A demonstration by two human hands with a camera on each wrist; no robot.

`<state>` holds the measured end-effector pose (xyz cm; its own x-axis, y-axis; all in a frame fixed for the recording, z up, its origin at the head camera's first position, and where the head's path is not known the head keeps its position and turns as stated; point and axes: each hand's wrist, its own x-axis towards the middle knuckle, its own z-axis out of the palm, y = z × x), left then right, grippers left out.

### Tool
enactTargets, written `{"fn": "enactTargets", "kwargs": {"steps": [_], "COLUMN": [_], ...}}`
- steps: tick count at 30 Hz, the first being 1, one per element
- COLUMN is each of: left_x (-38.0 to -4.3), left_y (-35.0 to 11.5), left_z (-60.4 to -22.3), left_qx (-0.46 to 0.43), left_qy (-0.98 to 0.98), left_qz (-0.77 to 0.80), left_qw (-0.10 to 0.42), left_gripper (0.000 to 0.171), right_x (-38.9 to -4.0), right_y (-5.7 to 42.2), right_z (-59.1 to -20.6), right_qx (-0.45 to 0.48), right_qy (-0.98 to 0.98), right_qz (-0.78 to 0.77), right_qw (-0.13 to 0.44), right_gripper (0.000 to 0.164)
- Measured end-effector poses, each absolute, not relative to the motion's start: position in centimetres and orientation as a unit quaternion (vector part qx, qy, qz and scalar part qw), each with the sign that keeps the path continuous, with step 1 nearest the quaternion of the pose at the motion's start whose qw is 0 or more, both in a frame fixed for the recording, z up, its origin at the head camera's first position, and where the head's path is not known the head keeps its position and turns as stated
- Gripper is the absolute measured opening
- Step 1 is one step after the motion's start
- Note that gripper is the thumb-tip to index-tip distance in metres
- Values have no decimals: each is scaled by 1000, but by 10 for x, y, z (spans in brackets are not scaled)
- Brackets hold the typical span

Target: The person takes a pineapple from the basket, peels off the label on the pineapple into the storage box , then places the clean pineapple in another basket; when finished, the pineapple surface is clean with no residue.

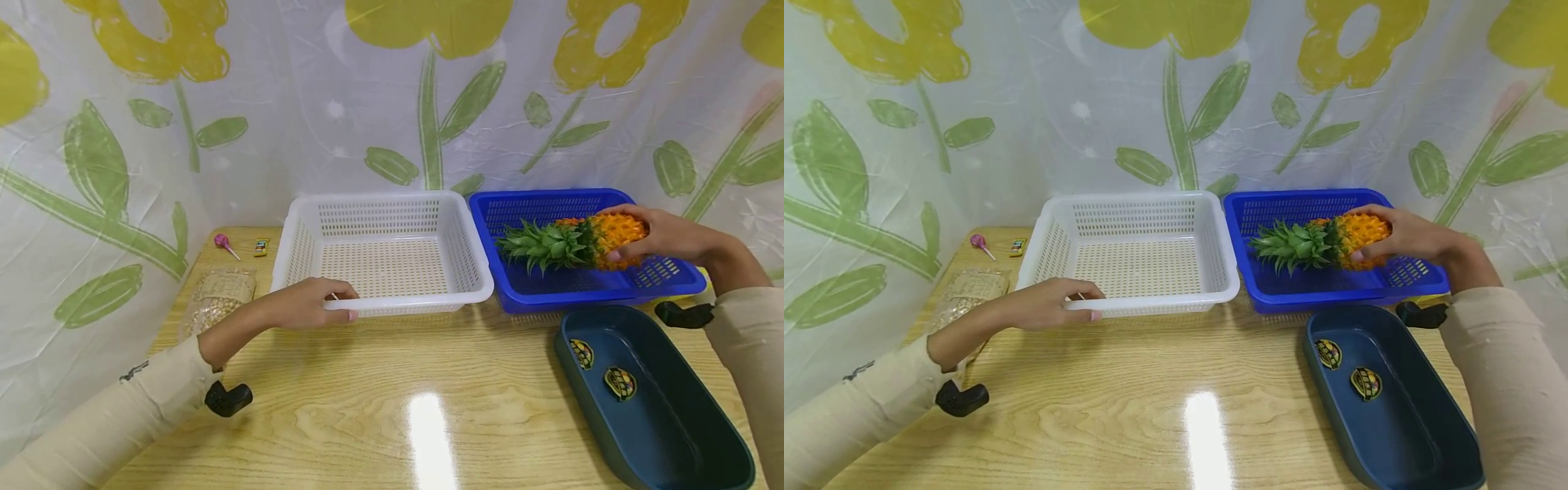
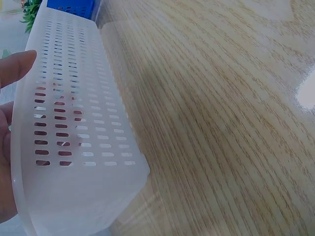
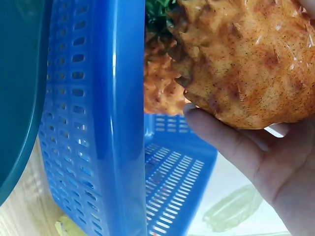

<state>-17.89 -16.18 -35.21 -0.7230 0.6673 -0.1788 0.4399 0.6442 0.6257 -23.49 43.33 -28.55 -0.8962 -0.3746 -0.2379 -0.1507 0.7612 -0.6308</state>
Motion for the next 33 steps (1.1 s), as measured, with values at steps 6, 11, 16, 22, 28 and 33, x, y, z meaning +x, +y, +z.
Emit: {"fn": "enactTargets", "kwargs": {"steps": [6,11,16,22,28,33], "left_x": [-180,-181,-180,-180,-179,-179], "left_y": [-162,-161,-161,-161,-161,-162], "left_z": [-354,-353,-352,-352,-352,-353], "left_qx": [316,319,314,311,313,313], "left_qy": [882,881,883,884,883,883], "left_qz": [286,286,283,281,283,283], "left_qw": [201,202,202,206,205,207], "left_gripper": [32,34,34,36,37,38], "right_x": [-241,-246,-250,-254,-256,-257], "right_y": [434,435,437,439,441,443], "right_z": [-286,-286,-285,-285,-281,-279], "right_qx": [-139,-138,-134,-132,-127,-120], "right_qy": [923,923,911,891,889,887], "right_qz": [-295,-285,-298,-331,-325,-320], "right_qw": [202,220,251,283,298,309], "right_gripper": [74,75,75,69,70,74]}}
